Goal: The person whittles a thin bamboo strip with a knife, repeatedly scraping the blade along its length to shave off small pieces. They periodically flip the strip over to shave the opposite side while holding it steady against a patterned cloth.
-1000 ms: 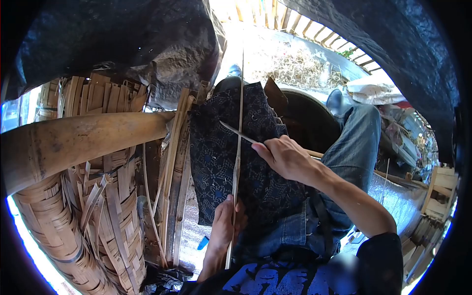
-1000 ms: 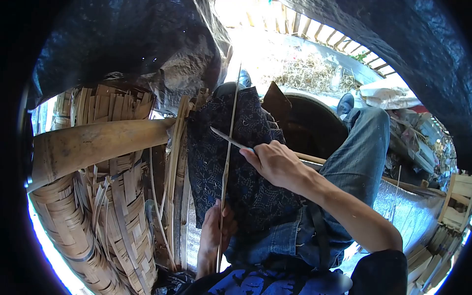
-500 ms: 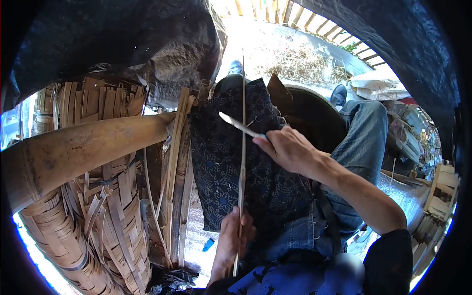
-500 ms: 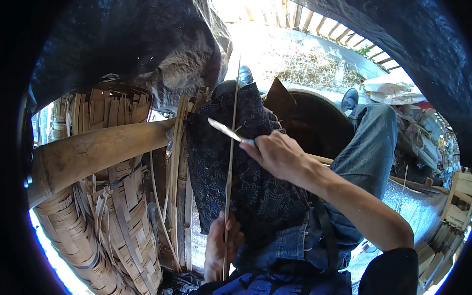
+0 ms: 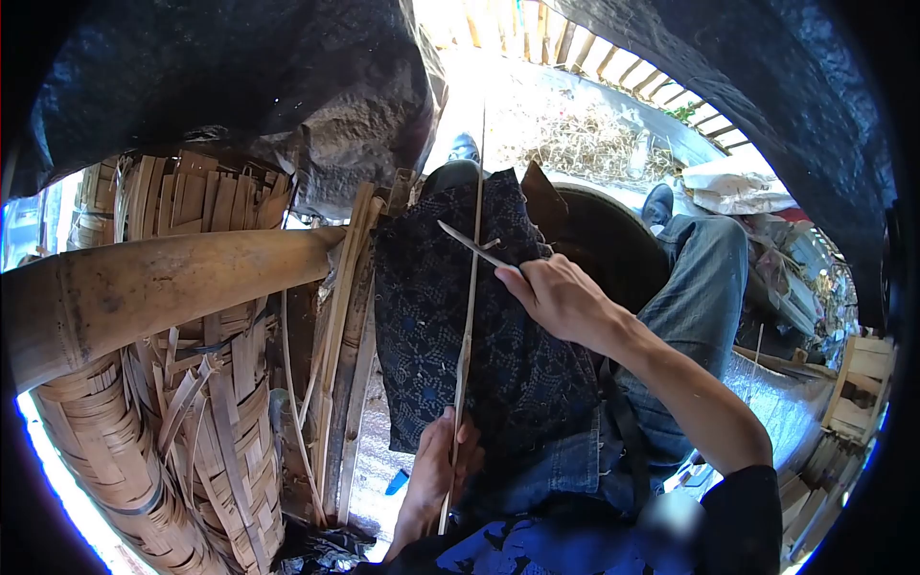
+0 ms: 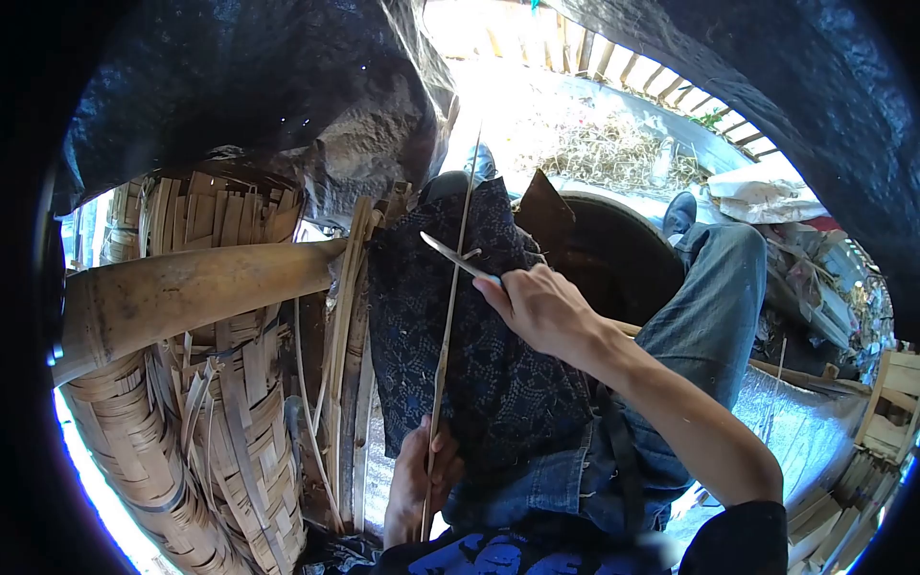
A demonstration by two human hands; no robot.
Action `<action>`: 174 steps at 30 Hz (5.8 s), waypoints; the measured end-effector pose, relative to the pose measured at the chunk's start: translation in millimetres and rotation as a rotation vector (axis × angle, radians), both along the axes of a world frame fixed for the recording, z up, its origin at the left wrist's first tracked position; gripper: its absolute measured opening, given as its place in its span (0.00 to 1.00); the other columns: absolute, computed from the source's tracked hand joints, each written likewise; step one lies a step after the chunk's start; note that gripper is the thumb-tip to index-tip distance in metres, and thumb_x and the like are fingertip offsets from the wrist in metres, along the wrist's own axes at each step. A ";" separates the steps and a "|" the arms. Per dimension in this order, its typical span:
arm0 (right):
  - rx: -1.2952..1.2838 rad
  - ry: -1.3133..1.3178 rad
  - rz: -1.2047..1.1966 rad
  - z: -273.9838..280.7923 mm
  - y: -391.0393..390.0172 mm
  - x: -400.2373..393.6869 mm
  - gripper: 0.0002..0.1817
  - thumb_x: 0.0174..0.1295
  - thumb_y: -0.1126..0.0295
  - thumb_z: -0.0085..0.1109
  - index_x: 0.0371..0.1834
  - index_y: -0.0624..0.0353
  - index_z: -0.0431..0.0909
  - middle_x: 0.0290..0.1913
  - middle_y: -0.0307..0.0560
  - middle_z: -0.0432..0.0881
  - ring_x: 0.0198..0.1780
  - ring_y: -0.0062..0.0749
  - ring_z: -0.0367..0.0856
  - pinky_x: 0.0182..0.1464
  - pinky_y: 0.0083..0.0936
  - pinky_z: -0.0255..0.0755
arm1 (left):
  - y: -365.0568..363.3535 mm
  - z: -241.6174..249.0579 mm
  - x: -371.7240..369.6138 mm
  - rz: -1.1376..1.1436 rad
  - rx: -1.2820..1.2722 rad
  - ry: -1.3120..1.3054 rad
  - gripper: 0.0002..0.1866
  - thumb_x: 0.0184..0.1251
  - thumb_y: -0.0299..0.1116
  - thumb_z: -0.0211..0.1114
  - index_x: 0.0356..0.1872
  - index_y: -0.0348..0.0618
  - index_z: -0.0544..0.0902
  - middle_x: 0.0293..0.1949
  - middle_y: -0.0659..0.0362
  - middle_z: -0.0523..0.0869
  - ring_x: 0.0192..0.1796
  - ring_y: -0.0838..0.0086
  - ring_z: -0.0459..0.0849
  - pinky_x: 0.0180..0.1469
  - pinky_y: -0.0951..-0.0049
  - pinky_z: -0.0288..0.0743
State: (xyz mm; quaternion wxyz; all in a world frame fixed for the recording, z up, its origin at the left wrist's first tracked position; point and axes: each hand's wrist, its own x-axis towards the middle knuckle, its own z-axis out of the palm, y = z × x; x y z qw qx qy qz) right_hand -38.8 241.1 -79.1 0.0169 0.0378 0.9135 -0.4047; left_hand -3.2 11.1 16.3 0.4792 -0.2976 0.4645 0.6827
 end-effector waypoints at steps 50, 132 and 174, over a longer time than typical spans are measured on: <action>-0.068 -0.026 0.082 11.2 10.7 12.3 0.18 0.70 0.61 0.48 0.24 0.62 0.69 0.15 0.58 0.70 0.19 0.54 0.73 0.22 0.41 0.63 | -30.3 -23.4 7.6 -0.002 0.158 -0.020 0.20 0.76 0.49 0.42 0.27 0.50 0.69 0.12 0.67 0.64 0.12 0.83 0.60 0.16 0.82 0.53; -0.055 -0.185 0.142 16.1 7.6 24.2 0.26 0.71 0.56 0.45 0.17 0.63 0.69 0.10 0.55 0.69 0.11 0.48 0.71 0.16 0.37 0.65 | -9.2 -6.8 -1.8 -0.458 -0.327 0.328 0.22 0.76 0.47 0.44 0.27 0.41 0.72 0.16 0.68 0.67 0.17 0.85 0.66 0.20 0.82 0.59; -0.006 -0.217 0.140 4.2 11.1 -2.4 0.31 0.70 0.49 0.44 0.13 0.61 0.68 0.08 0.49 0.67 0.09 0.37 0.67 0.15 0.35 0.65 | 1.4 16.9 4.1 -0.513 -0.530 0.435 0.22 0.75 0.47 0.46 0.26 0.39 0.71 0.18 0.66 0.67 0.20 0.84 0.66 0.22 0.79 0.59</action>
